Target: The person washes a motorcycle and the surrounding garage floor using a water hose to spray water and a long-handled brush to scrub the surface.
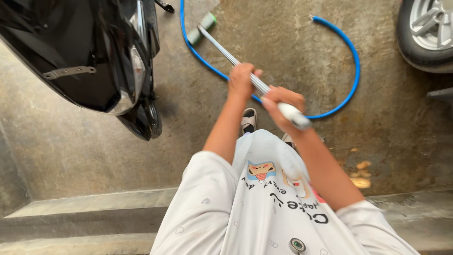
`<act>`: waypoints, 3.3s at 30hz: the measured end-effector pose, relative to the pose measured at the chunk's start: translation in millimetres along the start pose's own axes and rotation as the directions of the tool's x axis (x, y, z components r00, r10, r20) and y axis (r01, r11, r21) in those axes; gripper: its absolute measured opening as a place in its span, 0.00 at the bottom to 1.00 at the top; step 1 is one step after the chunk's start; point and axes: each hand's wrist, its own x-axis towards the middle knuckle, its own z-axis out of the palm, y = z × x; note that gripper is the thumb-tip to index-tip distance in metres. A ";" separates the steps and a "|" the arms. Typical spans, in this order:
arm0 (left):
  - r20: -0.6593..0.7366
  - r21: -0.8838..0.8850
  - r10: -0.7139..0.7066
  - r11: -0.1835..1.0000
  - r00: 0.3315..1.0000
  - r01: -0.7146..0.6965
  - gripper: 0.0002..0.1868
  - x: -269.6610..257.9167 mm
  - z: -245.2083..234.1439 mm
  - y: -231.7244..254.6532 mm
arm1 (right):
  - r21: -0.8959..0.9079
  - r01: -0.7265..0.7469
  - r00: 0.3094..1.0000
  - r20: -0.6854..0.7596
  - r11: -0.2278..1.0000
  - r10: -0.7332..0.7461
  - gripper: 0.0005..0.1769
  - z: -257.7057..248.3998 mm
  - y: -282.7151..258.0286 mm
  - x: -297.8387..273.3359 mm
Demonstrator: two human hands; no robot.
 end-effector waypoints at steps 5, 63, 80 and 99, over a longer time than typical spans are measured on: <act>-0.025 -0.131 0.059 0.989 0.998 -0.062 0.15 -24.8 5.9 83.9 | 0.029 -0.086 0.991 -0.102 0.996 0.089 0.05 -59.9 -54.9 -31.1; 0.089 -0.119 0.095 0.989 0.992 -0.084 0.16 311.6 253.7 150.3 | -0.029 0.064 0.989 -0.130 0.998 -0.067 0.08 -306.7 134.2 220.6; -0.092 -0.091 0.006 0.996 0.996 -0.014 0.16 377.9 88.1 -32.1 | -0.034 -0.155 0.987 0.034 0.987 0.156 0.02 -117.4 119.2 370.6; 0.114 -0.701 -0.178 0.683 0.977 0.206 0.06 432.1 96.8 -38.2 | -0.219 0.048 0.986 -0.143 0.974 -0.081 0.04 -78.9 91.6 417.3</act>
